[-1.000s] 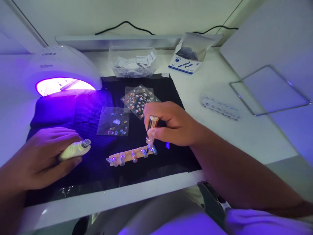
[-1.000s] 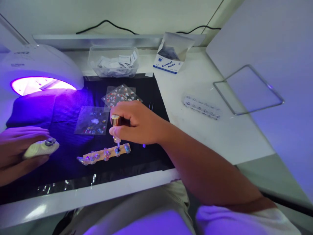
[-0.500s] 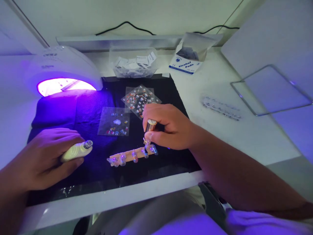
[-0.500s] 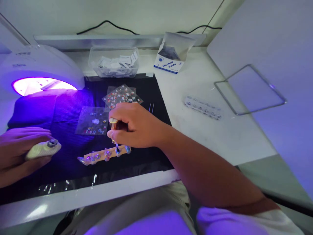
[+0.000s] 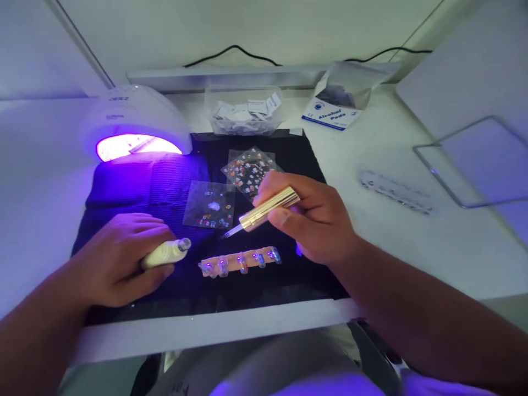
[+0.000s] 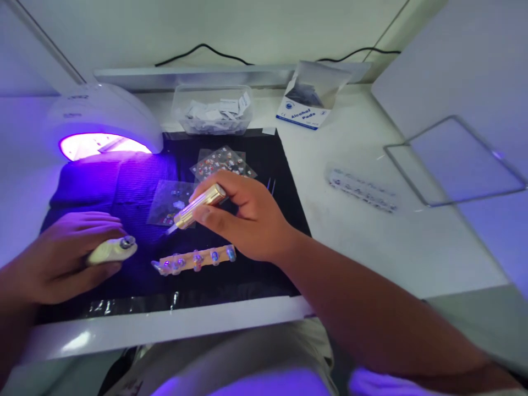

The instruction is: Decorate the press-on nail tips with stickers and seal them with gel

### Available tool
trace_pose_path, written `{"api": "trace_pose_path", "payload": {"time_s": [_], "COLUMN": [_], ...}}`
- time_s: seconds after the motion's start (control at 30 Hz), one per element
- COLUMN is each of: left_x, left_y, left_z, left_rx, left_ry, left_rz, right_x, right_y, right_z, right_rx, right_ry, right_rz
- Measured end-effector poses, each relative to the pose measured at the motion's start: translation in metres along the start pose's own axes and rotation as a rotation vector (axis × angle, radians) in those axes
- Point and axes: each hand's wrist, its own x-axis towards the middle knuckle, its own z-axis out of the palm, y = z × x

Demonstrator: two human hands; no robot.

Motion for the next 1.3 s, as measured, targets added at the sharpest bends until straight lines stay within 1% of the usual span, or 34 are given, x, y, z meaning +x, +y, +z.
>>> {"api": "trace_pose_path", "payload": {"time_s": [0.1, 0.2, 0.37, 0.5, 0.57, 0.73, 0.83, 0.97, 1.03, 1.13, 1.2, 1.23, 1.3], "left_x": [0.004, 0.007, 0.009, 0.01, 0.01, 0.013, 0.013, 0.012, 0.011, 0.01, 0.008, 0.006, 0.003], "left_y": [0.004, 0.006, 0.008, 0.009, 0.009, 0.011, 0.013, 0.014, 0.013, 0.01, 0.006, 0.004, 0.0], "left_z": [0.003, 0.004, 0.003, 0.003, 0.003, 0.003, 0.004, 0.006, 0.006, 0.005, 0.004, 0.004, 0.003], "left_rx": [-0.084, -0.109, -0.125, -0.118, -0.11, -0.097, -0.076, -0.093, -0.089, -0.077, -0.073, -0.072, -0.067], "left_ry": [-0.013, -0.023, -0.032, -0.037, -0.037, -0.086, -0.109, -0.077, -0.051, -0.044, -0.045, -0.041, -0.025], "left_rz": [0.004, -0.011, -0.014, -0.005, -0.007, -0.023, -0.019, -0.01, -0.004, 0.016, 0.028, 0.028, 0.02], "right_x": [-0.003, -0.003, -0.002, -0.001, 0.0, 0.004, 0.005, 0.004, 0.003, 0.002, 0.003, 0.003, 0.006], "right_y": [0.001, 0.001, -0.001, -0.002, -0.003, -0.002, 0.0, -0.004, -0.006, -0.008, -0.006, -0.004, 0.0], "right_z": [0.007, 0.01, 0.013, 0.014, 0.014, 0.02, 0.024, 0.022, 0.017, 0.007, -0.001, -0.005, -0.012], "right_rx": [-0.013, 0.009, -0.01, -0.079, -0.139, -0.329, -0.409, -0.36, -0.302, -0.178, -0.089, -0.055, -0.012], "right_ry": [0.013, -0.009, -0.051, -0.079, -0.111, -0.259, -0.29, -0.264, -0.193, -0.05, 0.003, 0.0, -0.051], "right_rz": [0.048, 0.065, 0.064, 0.049, 0.01, -0.211, -0.262, -0.217, -0.171, -0.084, -0.054, -0.047, -0.028]}}
